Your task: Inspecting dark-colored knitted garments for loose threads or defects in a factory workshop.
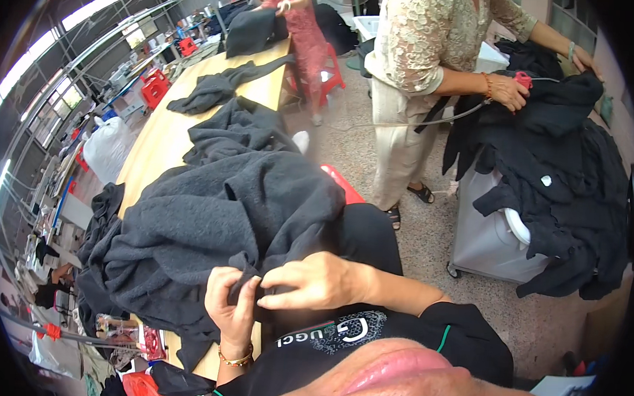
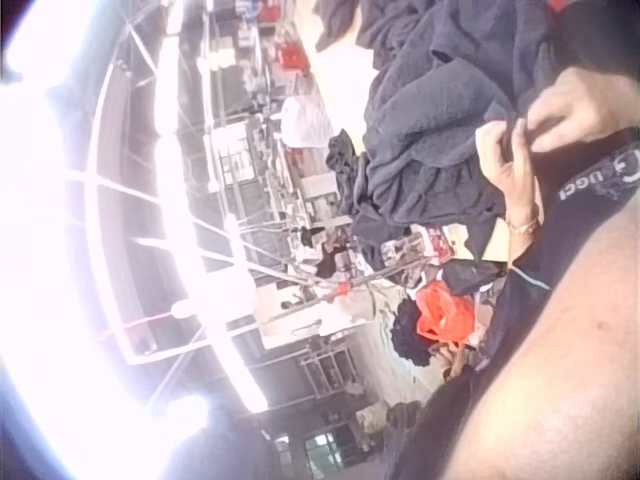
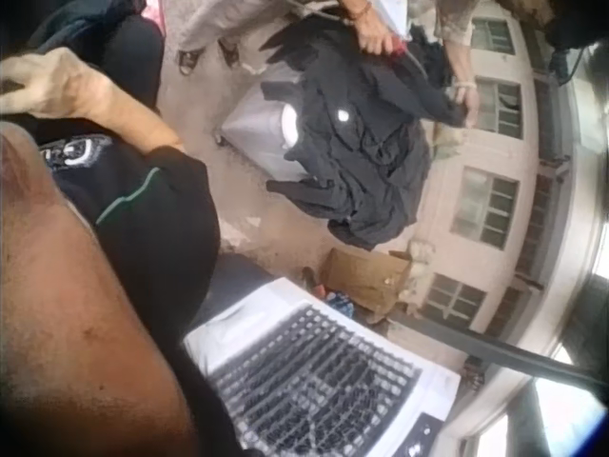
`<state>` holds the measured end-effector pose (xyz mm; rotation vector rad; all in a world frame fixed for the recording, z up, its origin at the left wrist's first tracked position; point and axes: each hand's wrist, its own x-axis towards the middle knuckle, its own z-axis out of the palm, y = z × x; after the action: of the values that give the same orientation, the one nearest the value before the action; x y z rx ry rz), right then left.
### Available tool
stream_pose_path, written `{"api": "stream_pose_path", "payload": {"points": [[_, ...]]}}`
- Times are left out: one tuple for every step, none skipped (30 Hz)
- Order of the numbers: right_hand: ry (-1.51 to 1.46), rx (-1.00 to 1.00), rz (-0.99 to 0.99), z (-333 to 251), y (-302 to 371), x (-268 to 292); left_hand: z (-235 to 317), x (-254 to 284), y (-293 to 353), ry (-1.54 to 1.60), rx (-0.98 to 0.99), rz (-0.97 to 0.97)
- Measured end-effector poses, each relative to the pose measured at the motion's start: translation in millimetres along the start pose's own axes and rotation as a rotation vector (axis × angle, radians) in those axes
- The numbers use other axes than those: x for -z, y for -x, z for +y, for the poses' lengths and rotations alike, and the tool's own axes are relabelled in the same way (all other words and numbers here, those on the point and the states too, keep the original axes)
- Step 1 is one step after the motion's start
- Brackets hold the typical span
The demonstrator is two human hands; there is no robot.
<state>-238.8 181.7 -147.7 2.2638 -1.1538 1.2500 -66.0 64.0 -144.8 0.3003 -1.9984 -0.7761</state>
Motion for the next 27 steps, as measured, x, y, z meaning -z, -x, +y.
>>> {"api": "stream_pose_path", "payload": {"points": [[-0.007, 0.010, 0.016, 1, 5, -7, -1, -5, 2, 0.013, 0.015, -0.006], [-0.014, 0.020, 0.034, 2, 7, -12, -2, -8, 4, 0.025, 0.030, -0.013], [-0.047, 0.013, 0.047, 4, 4, -11, -3, -9, 4, 0.065, 0.073, -0.026], [-0.033, 0.006, 0.046, 7, 5, -10, -5, -10, 2, 0.102, 0.115, -0.040], [-0.052, -0.001, 0.062, 11, 7, -8, -10, -14, 2, 0.114, 0.130, -0.055], [-0.075, -0.007, 0.088, 13, 7, -9, -11, -15, 1, 0.113, 0.122, -0.068], [-0.091, -0.002, 0.121, 15, 6, -9, -11, -16, -2, 0.174, 0.167, -0.093], [-0.084, -0.005, 0.137, 17, 5, -8, -11, -17, -4, 0.233, 0.212, -0.119], [-0.092, -0.006, 0.172, 17, 6, -6, -12, -19, -6, 0.283, 0.236, -0.152], [-0.099, -0.006, 0.208, 18, 6, -5, -13, -19, -7, 0.279, 0.227, -0.172], [-0.086, -0.013, 0.225, 18, 8, -6, -15, -19, -8, 0.323, 0.265, -0.194], [-0.096, -0.020, 0.241, 20, 10, -8, -15, -20, -10, 0.369, 0.303, -0.205], [-0.106, -0.028, 0.255, 23, 11, -9, -12, -19, -11, 0.388, 0.345, -0.234], [-0.092, -0.028, 0.260, 25, 13, -9, -11, -18, -13, 0.392, 0.335, -0.244], [-0.096, -0.073, 0.247, 26, 15, -10, -10, -17, -12, 0.446, 0.392, -0.254], [-0.100, -0.119, 0.233, 27, 17, -11, -9, -18, -14, 0.502, 0.449, -0.264], [-0.142, -0.160, 0.261, 29, 17, -11, -10, -20, -17, 0.470, 0.414, -0.296], [-0.127, -0.167, 0.257, 31, 18, -10, -12, -20, -18, 0.418, 0.419, -0.304], [-0.120, -0.137, 0.266, 34, 19, -8, -12, -22, -21, 0.374, 0.403, -0.322], [-0.112, -0.107, 0.273, 36, 19, -7, -12, -23, -24, 0.331, 0.386, -0.341], [-0.086, -0.097, 0.228, 38, 18, -6, -13, -22, -25, 0.330, 0.405, -0.333], [-0.059, -0.065, 0.241, 42, 17, -8, -14, -23, -26, 0.320, 0.416, -0.324], [-0.028, -0.049, 0.223, 43, 16, -7, -15, -22, -27, 0.335, 0.434, -0.330], [-0.003, -0.029, 0.204, 43, 15, -7, -16, -21, -27, 0.345, 0.453, -0.333], [0.015, -0.011, 0.209, 41, 12, -4, -17, -20, -27, 0.380, 0.477, -0.318], [0.021, -0.015, 0.201, 41, 13, -6, -16, -19, -28, 0.438, 0.494, -0.343], [0.027, -0.030, 0.215, 41, 15, -10, -17, -16, -28, 0.490, 0.526, -0.344]]}}
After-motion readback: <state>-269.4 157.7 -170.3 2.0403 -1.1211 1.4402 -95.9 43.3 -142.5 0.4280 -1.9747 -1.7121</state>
